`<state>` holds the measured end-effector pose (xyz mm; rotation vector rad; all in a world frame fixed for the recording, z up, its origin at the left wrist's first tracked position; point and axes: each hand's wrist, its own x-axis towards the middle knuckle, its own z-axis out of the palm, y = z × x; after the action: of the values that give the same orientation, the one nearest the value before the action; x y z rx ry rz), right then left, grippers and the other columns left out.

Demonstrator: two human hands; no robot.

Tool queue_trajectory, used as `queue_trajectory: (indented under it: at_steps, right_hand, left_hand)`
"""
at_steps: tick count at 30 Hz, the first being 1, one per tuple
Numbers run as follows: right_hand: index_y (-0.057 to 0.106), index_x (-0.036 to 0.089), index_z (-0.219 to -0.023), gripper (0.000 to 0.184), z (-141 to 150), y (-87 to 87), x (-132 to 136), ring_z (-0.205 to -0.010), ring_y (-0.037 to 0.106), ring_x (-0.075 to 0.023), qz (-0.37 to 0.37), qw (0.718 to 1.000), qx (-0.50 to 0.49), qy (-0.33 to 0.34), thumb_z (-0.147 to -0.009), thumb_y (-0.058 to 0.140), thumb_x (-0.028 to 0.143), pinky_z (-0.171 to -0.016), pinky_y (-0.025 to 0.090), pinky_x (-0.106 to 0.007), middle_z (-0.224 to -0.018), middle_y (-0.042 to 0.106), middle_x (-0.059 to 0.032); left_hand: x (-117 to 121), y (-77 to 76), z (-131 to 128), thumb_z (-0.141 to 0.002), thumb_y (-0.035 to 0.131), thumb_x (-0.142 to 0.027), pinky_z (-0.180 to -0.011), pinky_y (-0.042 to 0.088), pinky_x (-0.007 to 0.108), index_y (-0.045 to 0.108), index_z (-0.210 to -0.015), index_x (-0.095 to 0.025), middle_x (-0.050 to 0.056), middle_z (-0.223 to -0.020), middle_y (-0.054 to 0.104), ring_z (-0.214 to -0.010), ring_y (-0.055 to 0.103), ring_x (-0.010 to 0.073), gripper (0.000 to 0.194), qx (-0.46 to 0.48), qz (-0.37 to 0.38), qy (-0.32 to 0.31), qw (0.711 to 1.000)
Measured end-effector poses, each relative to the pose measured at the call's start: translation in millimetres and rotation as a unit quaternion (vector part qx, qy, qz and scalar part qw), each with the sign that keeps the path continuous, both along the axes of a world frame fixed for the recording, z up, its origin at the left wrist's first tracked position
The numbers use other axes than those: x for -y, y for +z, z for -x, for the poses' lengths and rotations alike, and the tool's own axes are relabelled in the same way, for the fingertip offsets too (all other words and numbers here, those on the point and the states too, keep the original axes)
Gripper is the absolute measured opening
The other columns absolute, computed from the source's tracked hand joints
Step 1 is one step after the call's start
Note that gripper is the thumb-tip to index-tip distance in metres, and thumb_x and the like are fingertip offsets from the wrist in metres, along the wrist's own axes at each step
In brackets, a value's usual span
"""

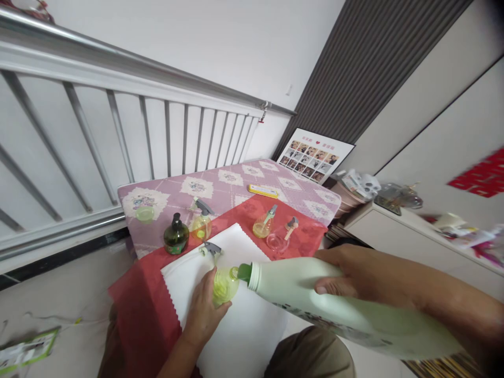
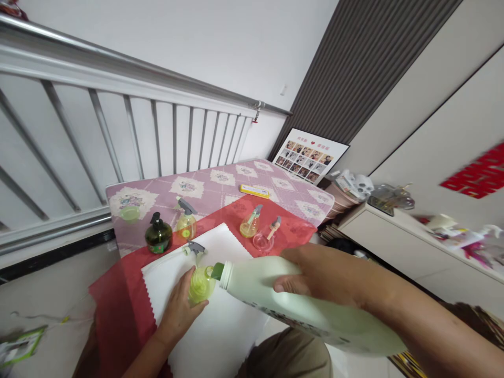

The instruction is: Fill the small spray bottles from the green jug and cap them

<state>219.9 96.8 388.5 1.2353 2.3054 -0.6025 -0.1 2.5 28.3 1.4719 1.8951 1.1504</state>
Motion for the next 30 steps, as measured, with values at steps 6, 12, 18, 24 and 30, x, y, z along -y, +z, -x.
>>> queue_trajectory:
  at_steps: [6,12,18,24,30]
  right_hand:
    - [0.065,0.017,-0.100,0.057,-2.0,-2.0,-2.3,-0.093,0.068,-0.0307,0.001,1.000,-0.006,0.003,-0.089,0.047,0.070,-0.073,0.052,-0.033,-0.106,0.073,-0.0146]
    - [0.066,0.018,-0.099,0.056,-2.4,-1.0,-0.6,-0.092,0.069,-0.0300,0.001,1.000,-0.006,-0.004,-0.088,0.049,0.070,-0.072,0.051,-0.032,-0.105,0.073,-0.0138]
    - [0.067,0.017,-0.098,0.057,-1.3,0.1,0.8,-0.090,0.068,-0.0308,-0.015,1.000,0.000,-0.002,-0.088,0.048,0.070,-0.070,0.051,-0.032,-0.104,0.073,-0.0153]
    - [0.067,0.018,-0.098,0.055,-2.1,-1.6,1.8,-0.089,0.068,-0.0312,-0.009,1.000,0.009,-0.016,-0.087,0.050,0.069,-0.070,0.051,-0.033,-0.102,0.074,-0.0140]
    - [0.066,0.019,-0.098,0.053,-0.2,-1.4,0.8,-0.091,0.068,-0.0306,-0.007,1.000,0.012,-0.022,-0.088,0.050,0.068,-0.072,0.052,-0.033,-0.104,0.074,-0.0127]
  left_hand:
    - [-1.8,0.2,2.9,-0.073,0.067,-0.030,-0.121,0.038,0.051,0.032,-0.149,-0.018,0.016,-0.155,0.047,-0.144,0.045,0.0321,0.084,0.004,0.016,-0.008,1.000]
    - [-3.0,-6.1,3.5,-0.071,0.069,-0.032,-0.122,0.036,0.049,0.031,-0.149,-0.017,0.016,-0.156,0.045,-0.146,0.042,0.0314,0.088,0.008,0.029,-0.017,0.999]
    - [-2.0,-0.5,4.0,-0.072,0.067,-0.032,-0.124,0.035,0.048,0.032,-0.149,-0.017,0.016,-0.157,0.044,-0.146,0.041,0.0302,0.086,0.014,0.040,-0.016,0.999]
    - [-1.8,-0.3,3.0,-0.072,0.067,-0.033,-0.123,0.035,0.049,0.032,-0.149,-0.016,0.016,-0.157,0.045,-0.146,0.042,0.0313,0.087,0.015,0.037,-0.016,0.999]
    - [0.1,-1.0,1.3,-0.074,0.066,-0.029,-0.120,0.039,0.050,0.031,-0.149,-0.018,0.016,-0.154,0.048,-0.143,0.045,0.0310,0.083,-0.007,-0.001,-0.002,1.000]
